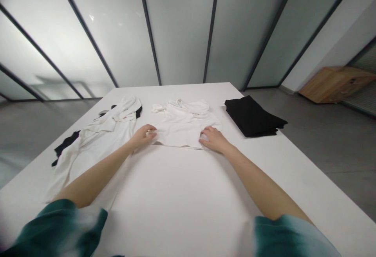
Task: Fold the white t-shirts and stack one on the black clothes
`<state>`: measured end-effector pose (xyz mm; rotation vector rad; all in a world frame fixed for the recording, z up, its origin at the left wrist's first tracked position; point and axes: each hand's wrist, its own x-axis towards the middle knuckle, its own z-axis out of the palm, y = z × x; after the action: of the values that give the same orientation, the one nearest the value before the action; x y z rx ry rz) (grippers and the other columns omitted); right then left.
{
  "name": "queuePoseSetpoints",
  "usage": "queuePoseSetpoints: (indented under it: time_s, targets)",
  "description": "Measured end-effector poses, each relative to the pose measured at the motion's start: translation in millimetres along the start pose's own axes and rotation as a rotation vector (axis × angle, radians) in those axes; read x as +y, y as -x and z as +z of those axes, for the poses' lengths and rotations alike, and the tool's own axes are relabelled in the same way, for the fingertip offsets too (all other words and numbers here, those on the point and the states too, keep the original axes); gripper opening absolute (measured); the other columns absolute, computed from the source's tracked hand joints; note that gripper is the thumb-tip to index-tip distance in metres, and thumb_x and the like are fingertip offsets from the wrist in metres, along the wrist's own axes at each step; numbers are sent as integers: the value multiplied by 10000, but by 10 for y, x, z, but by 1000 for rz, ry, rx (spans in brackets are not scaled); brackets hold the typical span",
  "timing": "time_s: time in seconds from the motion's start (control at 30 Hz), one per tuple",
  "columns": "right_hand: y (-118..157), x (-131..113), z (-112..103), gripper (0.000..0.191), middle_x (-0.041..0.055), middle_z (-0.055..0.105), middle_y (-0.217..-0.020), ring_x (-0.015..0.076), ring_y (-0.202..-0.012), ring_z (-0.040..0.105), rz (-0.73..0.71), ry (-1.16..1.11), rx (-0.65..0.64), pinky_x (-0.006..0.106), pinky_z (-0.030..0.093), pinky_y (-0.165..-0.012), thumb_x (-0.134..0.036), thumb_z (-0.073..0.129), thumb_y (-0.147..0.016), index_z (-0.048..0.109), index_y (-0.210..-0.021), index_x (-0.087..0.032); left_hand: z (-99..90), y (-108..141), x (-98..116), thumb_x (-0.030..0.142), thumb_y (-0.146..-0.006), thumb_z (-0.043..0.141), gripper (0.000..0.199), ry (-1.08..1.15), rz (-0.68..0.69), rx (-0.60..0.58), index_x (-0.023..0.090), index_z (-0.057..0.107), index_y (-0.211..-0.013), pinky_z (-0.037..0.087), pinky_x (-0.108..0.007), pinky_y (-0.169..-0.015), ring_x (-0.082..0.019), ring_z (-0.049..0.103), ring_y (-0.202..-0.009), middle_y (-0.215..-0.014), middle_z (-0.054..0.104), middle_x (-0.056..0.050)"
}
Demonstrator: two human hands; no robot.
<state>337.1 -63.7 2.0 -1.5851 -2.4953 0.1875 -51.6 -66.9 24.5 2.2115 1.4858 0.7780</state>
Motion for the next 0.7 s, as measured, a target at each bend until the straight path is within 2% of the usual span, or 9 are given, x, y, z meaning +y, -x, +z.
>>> queuePoseSetpoints:
  time_s: [0.1, 0.2, 0.3, 0.4, 0.43, 0.5, 0.6, 0.63, 0.7]
  targets:
    - [33, 3, 69, 604, 206, 453, -1535, 354, -1414, 430, 11, 35, -21, 464, 352, -1151, -499, 564, -922, 574, -1407, -139, 114, 107, 106, 392, -896, 542, 309, -228, 205, -161, 198, 677, -1095, 462, -417, -1041, -261, 622, -1130, -1197, 680, -118]
    - [118, 33, 76, 643, 179, 398, -1586, 363, -1466, 356, 21, 67, -56, 503, 309, -1178, -538, 513, -944, 520, -1467, -164, 93, 154, 205, 379, -958, 450, 354, -388, 170, -187, 189, 675, -1154, 472, -396, -1015, -263, 626, -1141, -1211, 684, -126]
    - [206, 33, -13, 617, 164, 471, -1540, 348, -1420, 429, -47, 75, -70, 478, 363, -1145, -559, 521, -935, 568, -1424, -185, -23, 136, 333, 381, -1004, 352, 401, -456, 56, -280, 211, 675, -1170, 498, -365, -922, -247, 677, -1049, -1104, 735, -96]
    - [187, 3, -159, 514, 160, 645, -1342, 313, -1243, 592, -56, 72, -63, 420, 453, -1048, -538, 505, -950, 669, -1285, -184, -103, 55, 478, 382, -1010, 329, 429, -452, 26, -514, 219, 720, -941, 501, -327, -823, -224, 709, -868, -846, 754, -61]
    - [145, -9, -199, 487, 158, 675, -1284, 304, -1192, 619, -32, 75, -40, 411, 464, -1027, -517, 485, -964, 682, -1255, -179, -101, 12, 517, 381, -1006, 338, 434, -458, 30, -534, 213, 716, -876, 500, -322, -811, -223, 708, -846, -808, 747, -62]
    - [17, -37, -236, 469, 162, 678, -1269, 298, -1172, 622, 25, 87, 35, 409, 457, -1031, -471, 450, -984, 674, -1256, -161, -44, -97, 562, 364, -992, 366, 397, -483, 30, -424, 200, 715, -896, 501, -324, -830, -228, 706, -892, -880, 756, -79]
    - [-220, -82, -178, 521, 181, 567, -1437, 318, -1313, 527, 98, 109, 114, 434, 400, -1102, -460, 434, -990, 593, -1371, -142, 137, -291, 533, 345, -988, 388, 392, -485, 47, -176, 179, 645, -1233, 468, -345, -995, -236, 640, -1160, -1246, 697, -113]
    - [-291, -97, -139, 553, 181, 509, -1501, 327, -1373, 473, 122, 118, 113, 448, 374, -1126, -470, 429, -991, 552, -1419, -143, 207, -352, 501, 357, -992, 392, 440, -482, 58, -150, 170, 578, -1345, 428, -356, -1066, -241, 572, -1279, -1389, 617, -125]
    - [-396, -124, -54, 612, 170, 387, -1596, 337, -1466, 354, 161, 137, 69, 473, 317, -1167, -495, 409, -995, 463, -1500, -154, 337, -445, 417, 410, -1002, 394, 552, -502, 48, -186, 149, 441, -1485, 332, -389, -1167, -260, 390, -1457, -1584, 416, -144]
